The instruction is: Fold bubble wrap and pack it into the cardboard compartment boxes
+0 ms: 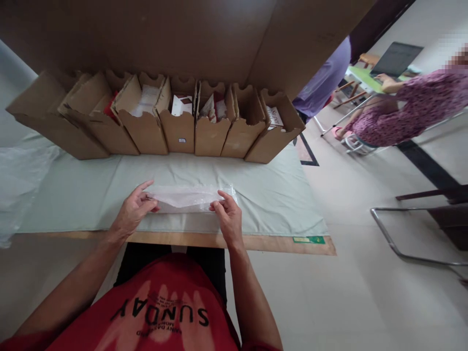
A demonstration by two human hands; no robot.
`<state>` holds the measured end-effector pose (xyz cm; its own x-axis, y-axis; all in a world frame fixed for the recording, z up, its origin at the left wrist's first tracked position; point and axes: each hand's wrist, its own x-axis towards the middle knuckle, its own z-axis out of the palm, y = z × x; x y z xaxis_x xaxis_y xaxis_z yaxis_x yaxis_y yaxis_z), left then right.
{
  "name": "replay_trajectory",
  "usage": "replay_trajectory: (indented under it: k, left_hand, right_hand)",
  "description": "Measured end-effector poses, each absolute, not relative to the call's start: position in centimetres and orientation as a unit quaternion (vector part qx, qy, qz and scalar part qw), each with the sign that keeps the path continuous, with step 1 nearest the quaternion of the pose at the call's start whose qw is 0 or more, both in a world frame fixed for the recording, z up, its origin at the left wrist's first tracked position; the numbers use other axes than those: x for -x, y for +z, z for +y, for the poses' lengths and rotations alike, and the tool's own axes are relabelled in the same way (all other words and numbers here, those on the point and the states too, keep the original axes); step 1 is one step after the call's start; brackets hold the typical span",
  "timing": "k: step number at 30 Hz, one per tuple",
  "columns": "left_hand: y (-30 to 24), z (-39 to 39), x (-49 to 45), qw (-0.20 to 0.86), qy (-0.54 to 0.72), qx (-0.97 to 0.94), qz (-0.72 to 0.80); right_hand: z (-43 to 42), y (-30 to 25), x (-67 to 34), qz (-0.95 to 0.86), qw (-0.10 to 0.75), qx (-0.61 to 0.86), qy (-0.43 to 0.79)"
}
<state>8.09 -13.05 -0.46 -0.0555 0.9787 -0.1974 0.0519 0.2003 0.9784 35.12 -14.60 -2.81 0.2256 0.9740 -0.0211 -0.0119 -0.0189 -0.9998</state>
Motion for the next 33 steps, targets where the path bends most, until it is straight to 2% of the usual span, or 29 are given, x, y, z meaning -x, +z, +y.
replay_trajectory:
  k: [12, 16, 20, 24, 26, 29, 33]
  left_hand:
    - [0.2, -12.2, -8.0, 0.409, 0.408, -0.553, 0.6]
    - [0.0, -12.4, -7.8, 0.389, 0.376, -0.577, 0.612]
    - [-0.7, -12.0, -7.7, 0.298, 0.332, -0.599, 0.665]
    - [-2.3, -11.9, -7.1, 0.154, 0.229, -0.654, 0.704]
    - [-3.3, -12.0, -6.8, 0.084, 0.219, -0.684, 0.691]
    - [-4.3, -12.0, -6.9, 0.02, 0.245, -0.731, 0.636]
    - [-4.7, -11.6, -7.9, 0.054, 0.233, -0.804, 0.544]
  right_hand:
    - [-13.6, -2.5, -34.1, -0.493, 0.572, 0.547, 0.363]
    - [-14.1, -2.1, -34.3, -0.534, 0.549, 0.542, 0.346]
    - [-15.2, -2.4, -35.2, -0.595, 0.461, 0.542, 0.372]
    - [-16.5, -2.5, -37.2, -0.654, 0.264, 0.572, 0.419]
    - [-16.5, -1.2, -38.2, -0.663, 0.203, 0.558, 0.456]
    - [-14.6, 2.9, -39.3, -0.666, 0.221, 0.548, 0.456]
    - [-9.1, 10.4, -39.9, -0.719, 0.277, 0.577, 0.272]
